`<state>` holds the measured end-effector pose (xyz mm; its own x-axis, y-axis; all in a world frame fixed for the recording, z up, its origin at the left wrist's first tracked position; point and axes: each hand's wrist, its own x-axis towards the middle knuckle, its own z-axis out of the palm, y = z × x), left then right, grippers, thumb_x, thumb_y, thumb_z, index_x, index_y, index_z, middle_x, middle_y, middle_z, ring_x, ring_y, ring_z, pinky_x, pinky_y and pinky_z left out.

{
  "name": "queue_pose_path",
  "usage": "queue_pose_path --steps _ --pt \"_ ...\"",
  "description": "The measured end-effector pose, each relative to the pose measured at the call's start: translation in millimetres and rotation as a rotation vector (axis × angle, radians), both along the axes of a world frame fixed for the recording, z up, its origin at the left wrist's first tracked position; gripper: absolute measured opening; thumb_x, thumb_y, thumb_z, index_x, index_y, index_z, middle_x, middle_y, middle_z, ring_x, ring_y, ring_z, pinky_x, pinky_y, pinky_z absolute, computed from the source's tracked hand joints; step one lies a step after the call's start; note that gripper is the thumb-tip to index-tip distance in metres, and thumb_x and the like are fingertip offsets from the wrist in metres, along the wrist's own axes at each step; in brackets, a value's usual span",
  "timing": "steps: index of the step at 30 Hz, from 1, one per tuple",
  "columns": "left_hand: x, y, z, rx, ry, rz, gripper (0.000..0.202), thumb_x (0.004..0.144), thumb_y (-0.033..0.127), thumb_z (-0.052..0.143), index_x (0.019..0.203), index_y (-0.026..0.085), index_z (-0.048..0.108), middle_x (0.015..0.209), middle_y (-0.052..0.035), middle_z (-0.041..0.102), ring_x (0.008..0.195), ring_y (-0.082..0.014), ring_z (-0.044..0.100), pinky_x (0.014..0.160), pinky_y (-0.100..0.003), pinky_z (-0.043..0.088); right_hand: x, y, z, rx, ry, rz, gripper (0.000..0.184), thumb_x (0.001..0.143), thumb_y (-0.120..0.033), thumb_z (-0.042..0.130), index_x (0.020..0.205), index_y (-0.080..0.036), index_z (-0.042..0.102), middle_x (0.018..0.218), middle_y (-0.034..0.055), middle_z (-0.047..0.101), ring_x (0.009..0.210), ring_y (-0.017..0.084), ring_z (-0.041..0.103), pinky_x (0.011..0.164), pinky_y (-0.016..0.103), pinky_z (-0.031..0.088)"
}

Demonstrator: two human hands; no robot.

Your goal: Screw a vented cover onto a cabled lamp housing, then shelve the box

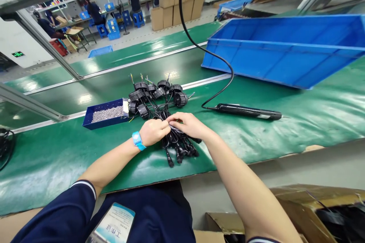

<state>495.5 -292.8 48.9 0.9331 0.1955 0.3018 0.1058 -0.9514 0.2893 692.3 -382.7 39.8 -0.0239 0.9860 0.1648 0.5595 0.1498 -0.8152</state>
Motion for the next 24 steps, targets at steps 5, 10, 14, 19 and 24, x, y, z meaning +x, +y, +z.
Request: queue_pose_path --steps 5,10,14,19,24 --pt "-3 11 -24.1 0.263 -0.106 -0.033 0.037 0.103 0.021 0.037 0.079 0.02 0.066 0.086 -0.0075 0.069 0.064 -0.0146 0.048 0.058 -0.034 0.024 9 21 20.0 -0.103 -0.073 0.2 0.04 0.088 -0.054 0.058 0.104 -0.021 0.075 0.095 0.0038 0.071 0.084 0.018 0.062 0.078 0.029 0.044" --pt "-9 23 -43.1 0.396 -0.236 -0.078 0.034 0.101 0.017 0.044 0.076 0.02 0.066 0.082 -0.0047 0.07 0.059 -0.0118 0.044 0.056 -0.034 0.021 12 32 26.0 -0.144 -0.097 0.307 0.046 0.085 -0.057 0.063 0.104 -0.017 0.073 0.087 0.004 0.07 0.078 0.015 0.061 0.072 0.026 0.044" --pt "-13 30 -49.9 0.423 -0.294 -0.123 0.03 0.099 0.017 0.049 0.074 0.02 0.065 0.075 -0.0021 0.067 0.057 -0.011 0.042 0.056 -0.032 0.021 7 29 25.4 -0.082 -0.151 0.336 0.036 0.088 -0.049 0.06 0.097 -0.017 0.073 0.092 0.0041 0.069 0.082 0.014 0.062 0.074 0.024 0.046" --pt "-14 31 -52.4 0.373 -0.303 -0.103 0.028 0.1 0.021 0.051 0.075 0.02 0.065 0.077 -0.0027 0.065 0.061 -0.0104 0.049 0.057 -0.03 0.028 -19 18 31.9 0.096 -0.317 0.21 0.014 0.09 -0.022 0.048 0.09 -0.016 0.061 0.085 0.0045 0.063 0.076 0.014 0.053 0.073 0.026 0.04" --pt "-15 26 -52.4 0.255 -0.297 0.001 0.033 0.102 0.025 0.048 0.075 0.019 0.066 0.078 -0.0052 0.064 0.065 -0.0123 0.054 0.06 -0.03 0.033 -33 12 42.8 0.225 -0.462 0.126 0.016 0.089 -0.014 0.045 0.075 -0.016 0.052 0.083 0.0105 0.056 0.088 0.021 0.048 0.087 0.037 0.035"
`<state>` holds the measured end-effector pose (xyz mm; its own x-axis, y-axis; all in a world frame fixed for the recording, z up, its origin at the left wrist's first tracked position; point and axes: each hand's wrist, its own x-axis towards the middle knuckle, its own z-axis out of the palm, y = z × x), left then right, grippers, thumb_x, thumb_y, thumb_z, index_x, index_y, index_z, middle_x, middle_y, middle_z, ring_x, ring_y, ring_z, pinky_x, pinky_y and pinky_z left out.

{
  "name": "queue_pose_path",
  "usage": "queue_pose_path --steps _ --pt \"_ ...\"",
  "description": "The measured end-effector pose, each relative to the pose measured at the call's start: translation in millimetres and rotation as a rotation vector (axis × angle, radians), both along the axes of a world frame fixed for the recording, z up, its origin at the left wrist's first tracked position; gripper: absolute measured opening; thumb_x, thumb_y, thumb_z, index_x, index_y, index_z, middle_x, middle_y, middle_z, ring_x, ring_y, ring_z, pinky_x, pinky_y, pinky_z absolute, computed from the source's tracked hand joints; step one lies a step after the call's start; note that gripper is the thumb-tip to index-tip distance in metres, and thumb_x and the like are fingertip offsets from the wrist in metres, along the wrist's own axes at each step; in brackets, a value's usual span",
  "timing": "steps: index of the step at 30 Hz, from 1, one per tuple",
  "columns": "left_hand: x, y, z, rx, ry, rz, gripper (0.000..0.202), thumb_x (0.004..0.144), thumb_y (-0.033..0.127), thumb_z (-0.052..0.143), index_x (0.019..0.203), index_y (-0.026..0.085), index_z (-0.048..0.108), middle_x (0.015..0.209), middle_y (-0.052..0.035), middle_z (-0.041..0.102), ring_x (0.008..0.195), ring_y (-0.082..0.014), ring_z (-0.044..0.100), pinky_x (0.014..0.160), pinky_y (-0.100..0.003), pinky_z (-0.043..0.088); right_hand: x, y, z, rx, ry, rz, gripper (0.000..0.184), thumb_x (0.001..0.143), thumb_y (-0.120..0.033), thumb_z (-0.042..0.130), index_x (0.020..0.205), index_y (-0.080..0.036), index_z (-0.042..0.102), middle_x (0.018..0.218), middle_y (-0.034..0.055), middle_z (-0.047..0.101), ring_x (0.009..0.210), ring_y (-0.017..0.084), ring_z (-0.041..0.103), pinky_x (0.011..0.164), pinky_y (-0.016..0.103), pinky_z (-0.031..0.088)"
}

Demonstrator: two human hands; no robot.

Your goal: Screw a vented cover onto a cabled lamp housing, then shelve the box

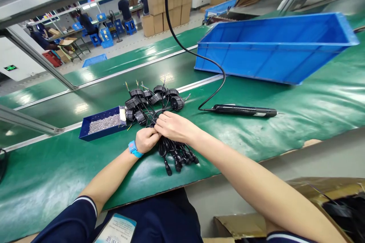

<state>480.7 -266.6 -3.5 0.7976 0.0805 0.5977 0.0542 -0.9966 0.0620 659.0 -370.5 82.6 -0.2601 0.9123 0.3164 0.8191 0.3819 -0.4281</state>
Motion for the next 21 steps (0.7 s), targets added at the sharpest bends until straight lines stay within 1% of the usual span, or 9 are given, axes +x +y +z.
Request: queue_pose_path --steps 3,5,7,9,10,12,14,17,21 --pt "-1 -5 2.4 -0.101 0.015 0.053 0.038 0.102 0.032 0.049 0.069 0.019 0.063 0.076 -0.0051 0.062 0.063 -0.0123 0.052 0.058 -0.03 0.032 11 0 0.9 0.042 0.02 -0.127 0.016 0.088 -0.017 0.044 0.073 -0.016 0.051 0.09 0.0124 0.056 0.093 0.022 0.047 0.091 0.038 0.035" --pt "0 -9 6.7 -0.172 0.027 0.089 0.043 0.102 0.036 0.048 0.065 0.019 0.059 0.073 -0.0048 0.06 0.062 -0.0124 0.05 0.058 -0.03 0.03 19 1 -2.9 0.03 0.068 -0.195 0.022 0.09 -0.021 0.038 0.073 -0.016 0.05 0.092 0.0107 0.056 0.092 0.02 0.048 0.088 0.035 0.038" --pt "0 -13 14.3 -0.246 0.035 0.123 0.046 0.102 0.037 0.046 0.061 0.018 0.054 0.069 -0.0036 0.055 0.06 -0.0127 0.045 0.058 -0.03 0.027 22 2 -10.7 -0.024 0.119 -0.236 0.032 0.096 -0.025 0.028 0.07 -0.016 0.045 0.083 0.0057 0.055 0.079 0.015 0.049 0.076 0.028 0.04" --pt "1 -17 25.0 -0.327 0.047 0.148 0.046 0.1 0.04 0.049 0.059 0.018 0.047 0.064 -0.0013 0.048 0.059 -0.0126 0.04 0.058 -0.031 0.024 21 3 -21.9 -0.082 0.153 -0.306 0.043 0.102 -0.037 0.023 0.066 -0.017 0.037 0.067 0.0005 0.046 0.063 0.01 0.041 0.061 0.024 0.034" --pt "1 -18 31.0 -0.372 0.055 0.156 0.047 0.098 0.042 0.052 0.059 0.018 0.044 0.063 0.0 0.045 0.059 -0.0123 0.038 0.058 -0.031 0.023 20 5 -28.4 -0.102 0.162 -0.357 0.048 0.103 -0.046 0.025 0.065 -0.018 0.034 0.061 -0.0014 0.04 0.058 0.009 0.036 0.057 0.024 0.03" --pt "0 -20 42.6 -0.471 0.08 0.16 0.05 0.095 0.046 0.055 0.058 0.019 0.037 0.061 0.0022 0.04 0.058 -0.0111 0.035 0.058 -0.03 0.023 19 8 -42.7 -0.123 0.164 -0.458 0.056 0.101 -0.059 0.035 0.063 -0.018 0.031 0.056 -0.0039 0.031 0.054 0.008 0.03 0.054 0.023 0.026" --pt "-3 -22 50.1 -0.576 0.113 0.16 0.052 0.095 0.045 0.054 0.057 0.018 0.032 0.059 0.0037 0.036 0.056 -0.01 0.033 0.058 -0.029 0.022 20 10 -57.3 -0.135 0.148 -0.532 0.058 0.099 -0.061 0.044 0.062 -0.018 0.034 0.056 -0.0051 0.03 0.054 0.007 0.03 0.056 0.022 0.029" --pt "-13 -25 47.5 -0.73 0.146 0.194 0.052 0.097 0.044 0.049 0.055 0.019 0.029 0.055 0.0049 0.03 0.054 -0.0094 0.029 0.057 -0.029 0.02 25 10 -78.1 -0.162 0.113 -0.601 0.051 0.099 -0.055 0.051 0.067 -0.016 0.046 0.06 -0.0041 0.04 0.058 0.008 0.038 0.063 0.022 0.039" --pt "-30 -31 28.8 -0.926 0.147 0.251 0.057 0.097 0.057 0.042 0.057 0.02 0.027 0.054 0.0059 0.024 0.053 -0.009 0.025 0.054 -0.028 0.019 27 7 -98.4 -0.191 0.099 -0.647 0.042 0.099 -0.049 0.055 0.076 -0.014 0.054 0.072 -0.0009 0.052 0.069 0.009 0.049 0.072 0.025 0.047"
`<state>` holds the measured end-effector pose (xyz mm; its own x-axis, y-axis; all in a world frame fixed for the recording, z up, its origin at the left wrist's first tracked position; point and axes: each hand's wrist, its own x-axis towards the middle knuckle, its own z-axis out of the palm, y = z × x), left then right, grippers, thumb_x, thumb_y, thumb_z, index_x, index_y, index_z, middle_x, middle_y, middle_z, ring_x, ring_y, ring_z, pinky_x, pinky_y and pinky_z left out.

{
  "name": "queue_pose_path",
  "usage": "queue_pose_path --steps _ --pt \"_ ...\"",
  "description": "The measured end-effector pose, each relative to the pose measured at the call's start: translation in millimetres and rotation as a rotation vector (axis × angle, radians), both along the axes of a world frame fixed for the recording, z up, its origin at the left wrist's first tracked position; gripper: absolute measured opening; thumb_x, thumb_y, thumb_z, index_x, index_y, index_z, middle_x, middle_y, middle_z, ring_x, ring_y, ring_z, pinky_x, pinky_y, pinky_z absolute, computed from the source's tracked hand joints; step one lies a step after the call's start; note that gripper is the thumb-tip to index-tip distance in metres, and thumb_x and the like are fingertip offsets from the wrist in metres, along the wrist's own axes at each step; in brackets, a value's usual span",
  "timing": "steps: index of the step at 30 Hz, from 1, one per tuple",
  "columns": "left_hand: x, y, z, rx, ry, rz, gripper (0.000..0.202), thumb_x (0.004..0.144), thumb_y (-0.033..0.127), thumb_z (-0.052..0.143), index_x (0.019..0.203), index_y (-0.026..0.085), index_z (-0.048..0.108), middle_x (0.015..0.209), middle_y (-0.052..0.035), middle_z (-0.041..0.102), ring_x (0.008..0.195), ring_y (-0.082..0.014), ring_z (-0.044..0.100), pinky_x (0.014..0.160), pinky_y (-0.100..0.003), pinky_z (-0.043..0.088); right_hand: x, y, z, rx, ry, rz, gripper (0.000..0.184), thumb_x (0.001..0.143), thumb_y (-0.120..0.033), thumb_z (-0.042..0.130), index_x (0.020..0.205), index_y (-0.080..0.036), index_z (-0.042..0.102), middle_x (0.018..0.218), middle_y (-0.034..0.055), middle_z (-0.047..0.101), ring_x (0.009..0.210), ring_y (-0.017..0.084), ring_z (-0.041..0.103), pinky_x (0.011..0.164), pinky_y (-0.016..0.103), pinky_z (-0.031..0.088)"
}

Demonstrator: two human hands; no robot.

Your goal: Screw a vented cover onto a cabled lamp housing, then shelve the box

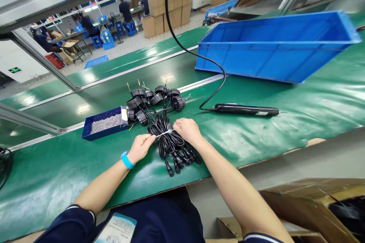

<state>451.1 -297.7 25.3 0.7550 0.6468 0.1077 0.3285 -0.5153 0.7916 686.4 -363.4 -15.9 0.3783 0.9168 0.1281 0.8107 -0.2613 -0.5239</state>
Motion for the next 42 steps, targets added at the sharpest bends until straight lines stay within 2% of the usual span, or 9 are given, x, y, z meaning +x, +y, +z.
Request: queue_pose_path --steps 5,10,15,19,22,26,31,38,42 --pt "0 3 5.0 -0.139 -0.09 -0.058 0.06 0.095 0.07 0.04 0.061 0.02 0.036 0.058 0.0037 0.036 0.057 -0.0105 0.037 0.055 -0.025 0.033 -1 -1 -9.0 0.006 0.065 -0.029 0.044 0.099 -0.051 0.054 0.075 -0.014 0.053 0.07 -0.0016 0.049 0.065 0.009 0.045 0.068 0.023 0.044" --pt "21 13 29.0 -0.223 -0.194 -0.299 0.053 0.101 0.058 0.039 0.082 0.017 0.067 0.117 -0.0127 0.068 0.111 -0.0222 0.062 0.095 -0.034 0.05 0 -8 -8.0 0.081 0.202 -0.025 0.055 0.1 -0.061 0.046 0.07 -0.015 0.048 0.061 -0.0041 0.04 0.057 0.008 0.039 0.061 0.022 0.04" --pt "47 14 31.0 -0.089 -0.04 -0.33 0.042 0.105 0.032 0.032 0.132 0.013 0.059 0.11 -0.0122 0.071 0.088 -0.0175 0.069 0.078 -0.031 0.054 -4 -29 13.9 0.232 0.341 0.025 0.06 0.102 -0.066 0.031 0.072 -0.016 0.046 0.065 -0.0014 0.045 0.061 0.01 0.044 0.061 0.024 0.038" --pt "60 9 32.5 0.093 0.031 -0.274 0.028 0.088 0.032 0.069 0.111 0.015 0.07 0.093 -0.0064 0.069 0.083 -0.0189 0.063 0.082 -0.032 0.051 -17 -48 45.3 0.346 0.375 0.119 0.055 0.096 -0.066 0.043 0.075 -0.017 0.057 0.074 0.0037 0.055 0.07 0.013 0.049 0.067 0.027 0.041" --pt "62 5 36.0 0.193 0.068 -0.248 0.018 0.094 0.027 0.06 0.091 0.016 0.074 0.086 -0.0062 0.068 0.084 -0.0198 0.062 0.086 -0.033 0.048 -23 -51 58.4 0.384 0.416 0.2 0.044 0.095 -0.058 0.05 0.104 -0.018 0.065 0.1 0.0076 0.064 0.072 0.013 0.054 0.068 0.027 0.046" --pt "59 5 40.5 0.248 0.091 -0.279 0.023 0.098 0.027 0.055 0.088 0.018 0.074 0.087 -0.0053 0.07 0.084 -0.0189 0.064 0.085 -0.03 0.048 -18 -36 52.4 0.351 0.508 0.321 0.049 0.098 -0.04 0.033 0.142 -0.02 0.044 0.13 0.0113 0.061 0.066 0.009 0.059 0.063 0.026 0.052" --pt "51 7 44.2 0.243 0.076 -0.262 0.026 0.099 0.03 0.051 0.095 0.022 0.075 0.093 -0.0031 0.076 0.091 -0.0209 0.066 0.093 -0.034 0.047 -8 -22 42.5 0.342 0.427 0.384 0.037 0.091 -0.041 0.052 0.114 -0.019 0.069 0.107 0.0072 0.071 0.093 0.018 0.067 0.086 0.031 0.054" --pt "38 3 28.6 0.05 -0.04 -0.126 0.034 0.101 0.037 0.046 0.107 0.022 0.077 0.108 -0.0046 0.078 0.103 -0.0237 0.07 0.098 -0.038 0.052 -9 -39 46.3 0.407 0.253 0.224 0.031 0.095 -0.043 0.054 0.101 -0.02 0.074 0.098 0.0064 0.072 0.081 0.017 0.062 0.078 0.031 0.05" --pt "41 9 13.3 -0.08 -0.093 -0.056 0.032 0.095 0.035 0.057 0.111 0.012 0.074 0.103 -0.011 0.078 0.092 -0.023 0.074 0.083 -0.034 0.058 -19 -54 43.8 0.392 0.141 0.249 0.028 0.095 -0.041 0.056 0.096 -0.023 0.077 0.092 0.0052 0.071 0.081 0.017 0.057 0.078 0.032 0.044"
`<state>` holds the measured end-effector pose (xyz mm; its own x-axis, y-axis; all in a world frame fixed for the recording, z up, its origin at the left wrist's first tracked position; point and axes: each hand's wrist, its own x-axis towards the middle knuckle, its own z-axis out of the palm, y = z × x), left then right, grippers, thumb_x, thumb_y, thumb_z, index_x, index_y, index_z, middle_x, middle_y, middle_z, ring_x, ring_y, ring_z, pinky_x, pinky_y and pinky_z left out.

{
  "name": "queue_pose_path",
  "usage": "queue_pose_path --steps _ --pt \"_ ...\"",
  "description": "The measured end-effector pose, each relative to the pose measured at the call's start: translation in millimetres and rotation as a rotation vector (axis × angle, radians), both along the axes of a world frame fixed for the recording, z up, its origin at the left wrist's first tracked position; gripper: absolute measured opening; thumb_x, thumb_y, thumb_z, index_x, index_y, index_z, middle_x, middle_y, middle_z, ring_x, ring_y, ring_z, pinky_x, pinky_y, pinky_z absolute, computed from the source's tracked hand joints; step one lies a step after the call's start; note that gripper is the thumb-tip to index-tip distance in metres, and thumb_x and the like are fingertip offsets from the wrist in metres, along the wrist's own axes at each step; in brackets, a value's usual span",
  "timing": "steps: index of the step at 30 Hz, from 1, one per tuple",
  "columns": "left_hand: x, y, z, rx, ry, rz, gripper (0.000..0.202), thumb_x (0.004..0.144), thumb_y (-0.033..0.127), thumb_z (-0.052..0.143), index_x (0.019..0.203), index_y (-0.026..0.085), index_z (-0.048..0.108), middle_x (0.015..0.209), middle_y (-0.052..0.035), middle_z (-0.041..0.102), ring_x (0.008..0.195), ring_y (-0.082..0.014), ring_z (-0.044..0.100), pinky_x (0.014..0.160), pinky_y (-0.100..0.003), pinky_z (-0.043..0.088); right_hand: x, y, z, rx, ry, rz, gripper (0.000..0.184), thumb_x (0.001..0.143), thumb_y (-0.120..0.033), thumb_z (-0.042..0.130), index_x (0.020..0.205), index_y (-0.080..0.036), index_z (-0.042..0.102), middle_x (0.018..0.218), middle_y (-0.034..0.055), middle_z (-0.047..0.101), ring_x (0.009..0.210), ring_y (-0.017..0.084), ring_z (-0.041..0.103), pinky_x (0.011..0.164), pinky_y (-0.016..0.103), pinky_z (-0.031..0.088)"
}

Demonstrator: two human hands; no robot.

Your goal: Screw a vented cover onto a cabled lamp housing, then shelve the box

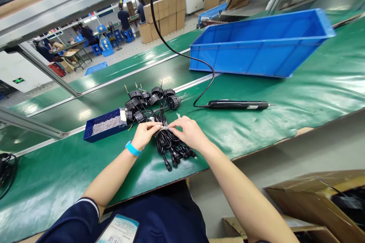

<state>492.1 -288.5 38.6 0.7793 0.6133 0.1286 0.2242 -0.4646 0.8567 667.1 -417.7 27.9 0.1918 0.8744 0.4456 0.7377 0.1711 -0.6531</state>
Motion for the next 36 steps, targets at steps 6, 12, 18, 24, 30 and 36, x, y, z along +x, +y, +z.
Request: queue_pose_path --steps 6,12,18,24,30,36 --pt "0 2 10.3 0.027 0.004 -0.002 0.012 0.094 0.026 0.057 0.093 0.016 0.064 0.095 -0.0073 0.074 0.088 -0.0185 0.069 0.082 -0.031 0.053 -2 -3 2.1 0.02 -0.121 -0.14 0.02 0.095 -0.038 0.06 0.095 -0.027 0.077 0.089 0.0041 0.071 0.087 0.021 0.05 0.083 0.037 0.029" --pt "1 7 38.8 0.07 0.094 -0.134 0.015 0.092 0.027 0.061 0.08 0.022 0.052 0.079 0.0003 0.067 0.075 -0.017 0.06 0.079 -0.03 0.047 -3 23 15.0 0.035 -0.156 -0.188 0.015 0.093 -0.038 0.065 0.092 -0.027 0.075 0.086 0.0025 0.07 0.093 0.02 0.052 0.092 0.039 0.025" --pt "2 15 25.9 -0.103 0.104 -0.131 0.031 0.096 0.046 0.051 0.081 0.022 0.041 0.071 -0.0012 0.068 0.045 -0.0084 0.042 0.049 -0.024 0.036 -6 27 19.5 0.026 -0.122 -0.136 0.016 0.093 -0.036 0.063 0.091 -0.025 0.074 0.087 0.002 0.07 0.092 0.018 0.056 0.096 0.039 0.024" --pt "5 7 4.2 -0.15 0.02 -0.035 0.042 0.085 0.05 0.065 0.077 0.021 0.036 0.072 -0.0005 0.065 0.049 -0.0049 0.046 0.05 -0.019 0.035 2 3 4.7 -0.1 -0.086 0.039 0.015 0.091 -0.035 0.064 0.088 -0.025 0.075 0.085 0.0021 0.07 0.088 0.018 0.058 0.093 0.038 0.029" --pt "5 2 19.6 0.09 0.039 -0.039 0.029 0.08 0.021 0.065 0.092 0.023 0.039 0.078 0.0048 0.068 0.052 -0.0063 0.049 0.056 -0.02 0.038 6 12 3.0 -0.118 0.038 0.077 0.028 0.095 -0.046 0.057 0.105 -0.026 0.074 0.105 0.0033 0.072 0.1 0.021 0.061 0.101 0.04 0.036" --pt "10 -6 24.7 0.573 0.084 -0.038 0.031 0.074 0.004 0.056 0.099 0.023 0.054 0.078 0.0014 0.065 0.07 -0.0163 0.056 0.066 -0.03 0.038 1 39 0.7 -0.153 0.187 0.219 0.035 0.098 -0.041 0.047 0.109 -0.021 0.073 0.109 0.0021 0.072 0.101 0.019 0.066 0.091 0.03 0.049"
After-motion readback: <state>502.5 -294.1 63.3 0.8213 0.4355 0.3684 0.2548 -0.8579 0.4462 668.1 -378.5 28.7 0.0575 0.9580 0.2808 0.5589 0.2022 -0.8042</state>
